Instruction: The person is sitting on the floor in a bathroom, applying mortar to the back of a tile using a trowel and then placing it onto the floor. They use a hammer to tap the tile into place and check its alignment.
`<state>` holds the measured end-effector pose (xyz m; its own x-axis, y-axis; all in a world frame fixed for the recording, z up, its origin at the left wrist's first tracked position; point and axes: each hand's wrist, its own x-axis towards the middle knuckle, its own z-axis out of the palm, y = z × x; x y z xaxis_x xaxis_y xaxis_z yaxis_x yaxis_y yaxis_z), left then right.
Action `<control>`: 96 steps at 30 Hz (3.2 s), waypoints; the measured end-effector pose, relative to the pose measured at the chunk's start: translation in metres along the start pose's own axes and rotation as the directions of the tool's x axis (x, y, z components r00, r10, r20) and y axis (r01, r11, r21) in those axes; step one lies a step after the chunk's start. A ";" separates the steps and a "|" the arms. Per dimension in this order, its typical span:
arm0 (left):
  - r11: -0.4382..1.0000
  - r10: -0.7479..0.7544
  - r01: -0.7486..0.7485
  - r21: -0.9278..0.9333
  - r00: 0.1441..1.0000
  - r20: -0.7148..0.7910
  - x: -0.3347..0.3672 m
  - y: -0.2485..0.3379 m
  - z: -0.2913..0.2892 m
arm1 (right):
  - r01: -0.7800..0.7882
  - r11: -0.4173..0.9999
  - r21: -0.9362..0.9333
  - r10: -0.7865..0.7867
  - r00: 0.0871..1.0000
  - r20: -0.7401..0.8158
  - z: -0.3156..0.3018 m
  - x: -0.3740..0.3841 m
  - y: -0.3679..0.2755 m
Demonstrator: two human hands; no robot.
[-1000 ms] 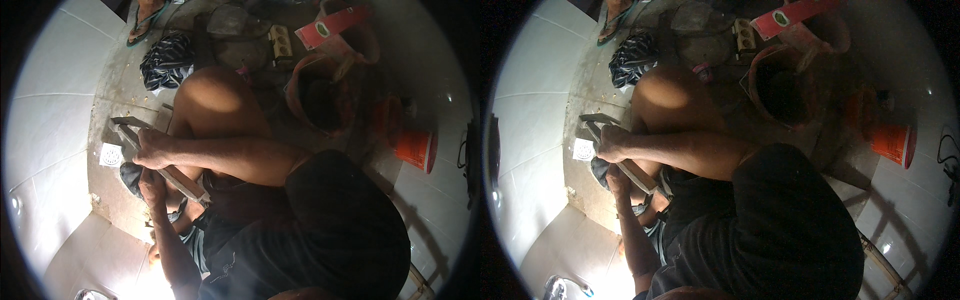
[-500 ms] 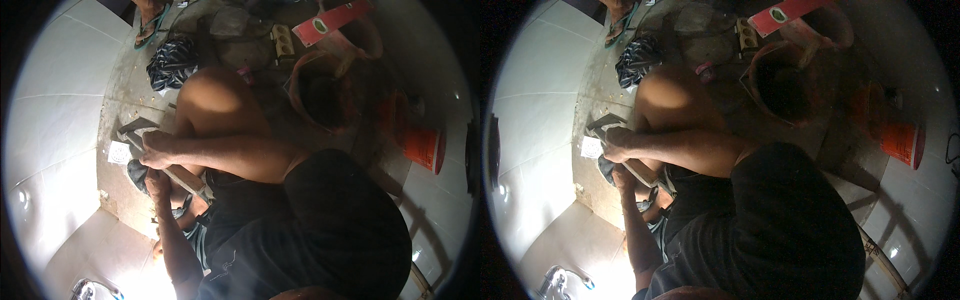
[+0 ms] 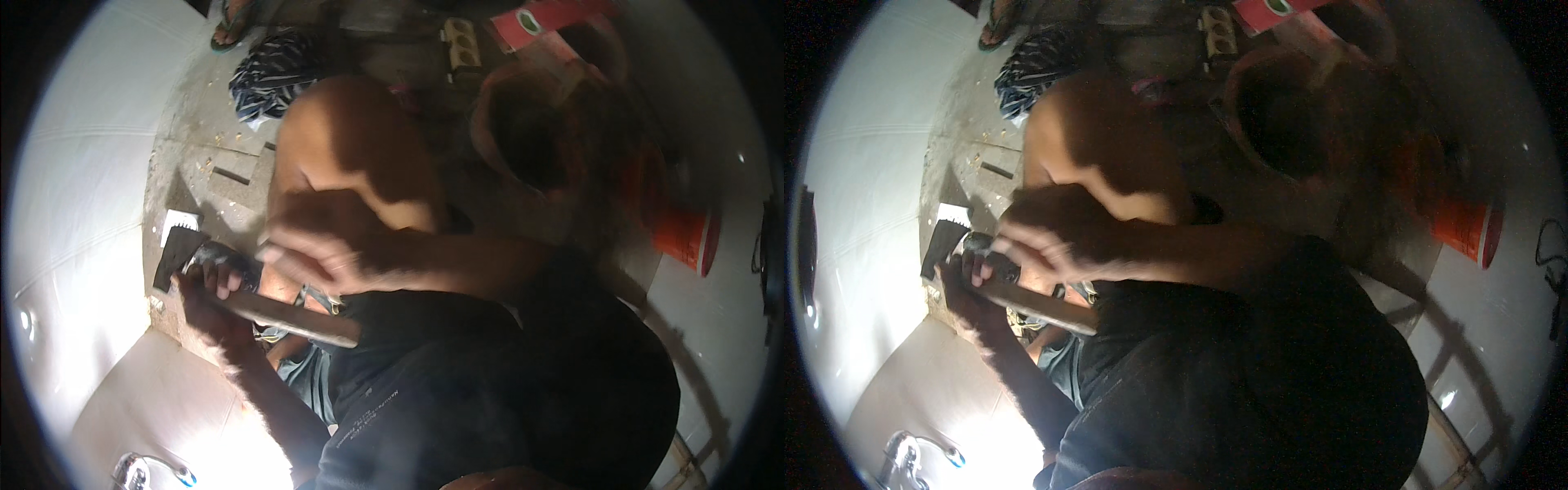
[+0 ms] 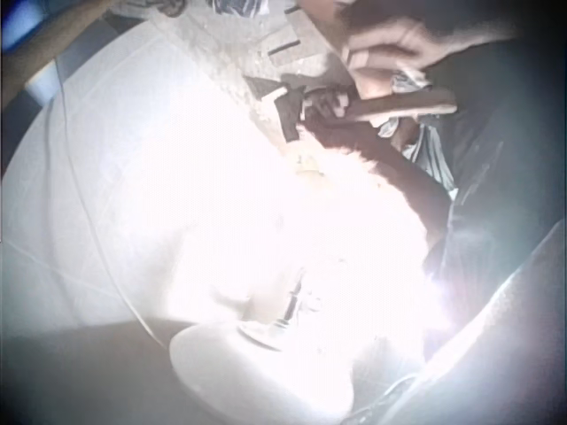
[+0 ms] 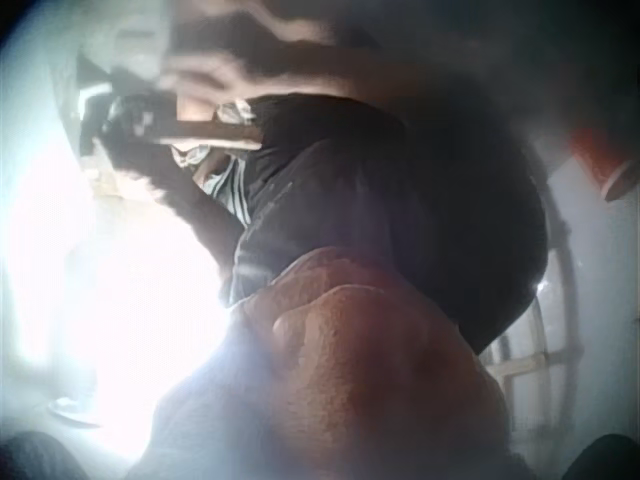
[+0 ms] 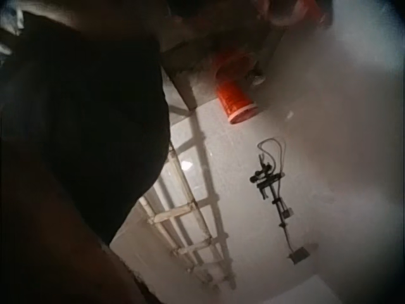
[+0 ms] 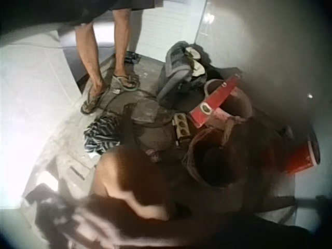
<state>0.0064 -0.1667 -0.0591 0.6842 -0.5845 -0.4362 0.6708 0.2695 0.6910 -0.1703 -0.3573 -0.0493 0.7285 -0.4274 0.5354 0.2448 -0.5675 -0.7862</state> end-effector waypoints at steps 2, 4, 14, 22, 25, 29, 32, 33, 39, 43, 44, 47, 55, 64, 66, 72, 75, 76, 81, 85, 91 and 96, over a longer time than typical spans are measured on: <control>0.984 0.035 -0.033 0.172 0.999 -0.009 -0.002 0.012 -0.023 | -0.158 0.948 -0.275 0.141 0.987 -0.084 -0.056 -0.024 -0.007; 0.887 0.167 -0.008 0.462 0.938 -0.303 -0.012 0.013 0.004 | -0.226 0.892 -0.392 0.074 0.928 -0.366 -0.070 -0.091 0.020; 0.937 -0.156 0.166 0.308 0.986 -0.054 0.011 0.050 -0.109 | -0.572 -0.181 -0.800 0.925 0.177 -0.336 -0.215 -0.517 -0.050; 0.856 -0.117 0.256 0.449 0.942 -0.313 0.014 0.044 -0.093 | -0.590 -0.219 -0.777 0.795 0.354 -0.493 -0.232 -0.581 -0.067; 0.821 -0.079 0.271 0.502 0.925 -0.370 0.009 0.059 -0.150 | -0.717 -0.108 -0.689 0.947 0.137 -0.292 -0.219 -0.434 -0.034; 0.882 -0.186 0.259 0.394 0.959 -0.212 -0.012 0.050 -0.119 | -0.622 0.682 -0.385 0.632 0.766 -0.117 -0.169 -0.272 -0.012; 0.888 0.019 0.193 0.418 0.891 -0.453 -0.022 0.024 -0.078 | -0.343 0.935 -0.088 0.328 0.932 -0.152 -0.092 -0.123 -0.034; 0.878 0.099 0.122 0.463 0.900 -0.424 -0.027 0.019 -0.076 | -0.232 0.970 -0.075 0.228 0.972 -0.064 -0.068 -0.084 -0.042; 0.992 0.111 -0.072 0.102 0.882 -0.457 -0.042 0.001 -0.102 | -0.137 0.974 0.181 -0.004 0.788 0.615 0.125 -0.028 -0.045; 0.957 0.249 -0.144 0.252 0.854 -0.457 -0.058 0.012 -0.132 | 0.001 0.987 0.160 -0.112 0.724 0.681 0.216 -0.072 -0.028; 0.955 0.267 -0.169 0.243 0.843 -0.466 -0.059 0.016 -0.141 | 0.232 0.972 0.051 -0.194 0.654 0.731 0.229 -0.070 -0.030; 0.939 0.254 -0.106 0.326 0.855 -0.453 -0.061 0.039 -0.148 | 0.593 0.790 -0.152 -0.269 0.559 0.784 0.262 -0.059 -0.033; 0.173 0.102 0.193 0.966 0.972 -0.212 -0.029 0.105 -0.293 | -0.501 0.752 0.428 0.189 0.786 0.589 0.399 -0.082 0.032; -0.389 0.218 0.321 0.863 0.943 -0.252 -0.052 0.066 -0.413 | -0.753 0.606 0.257 0.389 0.562 0.730 0.513 -0.045 0.017; -0.201 0.177 0.518 0.831 0.854 -0.489 -0.045 0.072 -0.378 | -0.539 0.837 0.096 0.303 0.602 0.739 0.528 -0.027 0.013; -0.163 0.164 0.693 0.702 0.721 -0.674 -0.060 0.066 -0.402 | -0.305 0.950 -0.065 0.239 0.576 0.782 0.596 -0.006 -0.005; 0.003 0.160 0.737 0.676 0.667 -0.728 -0.058 0.071 -0.383 | -0.083 0.989 -0.119 0.145 0.649 0.747 0.636 -0.014 0.008; 0.035 0.190 0.738 0.674 0.657 -0.729 -0.057 0.069 -0.383 | -0.174 0.979 -0.103 0.194 0.674 0.713 0.645 -0.018 0.007; -0.172 0.196 0.718 0.675 0.696 -0.691 -0.061 0.052 -0.417 | 0.085 0.977 -0.196 0.118 0.550 0.826 0.669 -0.014 -0.003; -0.253 0.104 0.722 0.644 0.682 -0.724 -0.052 0.070 -0.384 | 0.415 0.883 -0.218 0.024 0.425 0.905 0.680 -0.010 0.002; -0.307 0.201 0.607 0.733 0.794 -0.574 -0.060 0.050 -0.417 | 0.348 0.910 -0.226 -0.015 0.574 0.819 0.675 -0.020 -0.002; -0.280 0.196 0.608 0.743 0.794 -0.576 -0.058 0.054 -0.412 | 0.434 0.874 -0.219 -0.025 0.490 0.872 0.679 -0.010 0.001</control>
<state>0.1207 0.1968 -0.2337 0.8394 0.0297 -0.5427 0.0158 -0.9994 -0.0302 0.2566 0.1244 -0.2647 0.9083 0.4180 0.0124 0.3898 -0.8355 -0.3874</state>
